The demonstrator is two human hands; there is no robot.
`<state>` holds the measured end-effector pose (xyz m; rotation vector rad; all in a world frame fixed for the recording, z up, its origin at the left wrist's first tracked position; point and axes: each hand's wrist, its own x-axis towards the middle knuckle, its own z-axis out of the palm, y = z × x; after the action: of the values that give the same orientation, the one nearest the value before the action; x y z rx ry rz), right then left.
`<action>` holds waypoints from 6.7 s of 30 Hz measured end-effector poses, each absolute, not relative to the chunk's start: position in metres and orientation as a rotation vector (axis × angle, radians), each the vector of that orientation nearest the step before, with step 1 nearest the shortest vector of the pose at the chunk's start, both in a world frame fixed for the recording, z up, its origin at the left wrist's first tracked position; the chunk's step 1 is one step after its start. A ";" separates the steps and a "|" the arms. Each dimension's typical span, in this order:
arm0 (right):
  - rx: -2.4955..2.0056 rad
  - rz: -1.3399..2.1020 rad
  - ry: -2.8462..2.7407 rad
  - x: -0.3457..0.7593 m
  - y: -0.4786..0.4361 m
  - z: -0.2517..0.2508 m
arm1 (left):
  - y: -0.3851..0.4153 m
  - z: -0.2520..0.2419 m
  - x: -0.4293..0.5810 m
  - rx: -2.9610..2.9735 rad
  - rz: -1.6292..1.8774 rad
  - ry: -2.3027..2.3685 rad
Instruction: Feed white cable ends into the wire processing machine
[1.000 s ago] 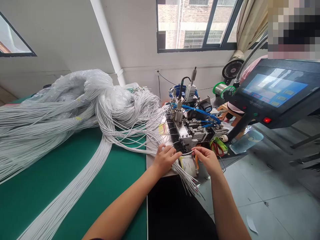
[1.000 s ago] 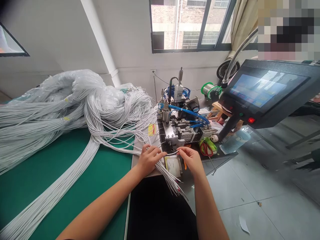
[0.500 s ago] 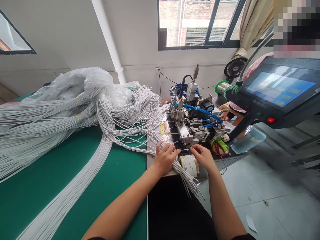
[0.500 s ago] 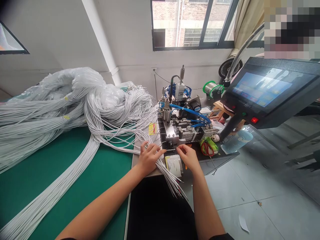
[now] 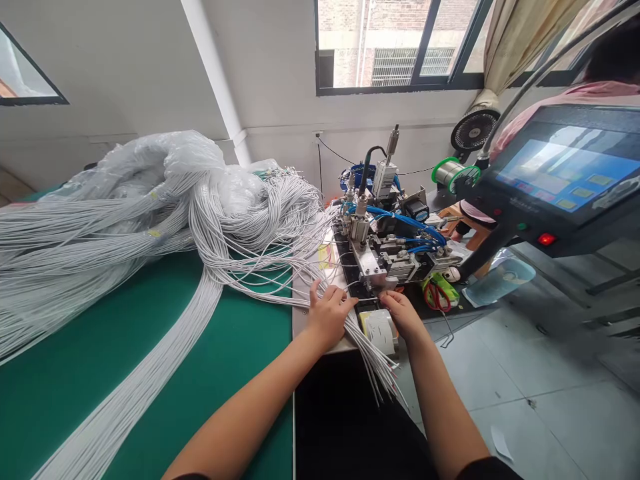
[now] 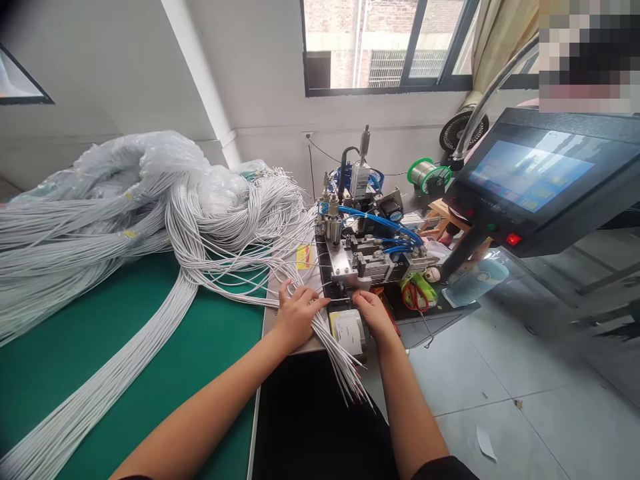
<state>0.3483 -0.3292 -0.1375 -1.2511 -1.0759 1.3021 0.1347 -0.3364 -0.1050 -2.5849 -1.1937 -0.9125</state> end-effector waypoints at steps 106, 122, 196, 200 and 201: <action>-1.222 1.150 -1.878 0.328 -0.404 -0.073 | -0.335 -0.101 0.129 -2.639 -0.960 -0.884; -1.213 1.134 -1.887 0.327 -0.405 -0.074 | -0.335 -0.100 0.129 -2.651 -0.940 -0.878; -1.450 0.817 -1.999 0.335 -0.427 -0.054 | -0.328 -0.102 0.121 -2.763 -0.690 -0.836; -1.420 0.833 -2.013 0.338 -0.426 -0.056 | -0.328 -0.102 0.120 -2.759 -0.676 -0.806; -1.417 0.823 -1.974 0.339 -0.425 -0.057 | -0.328 -0.102 0.120 -2.760 -0.676 -0.798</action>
<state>0.3395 -0.4251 -0.0566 -1.4171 -1.9735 0.8227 0.1196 -0.3276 -0.1021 -2.7599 -0.7982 -0.6763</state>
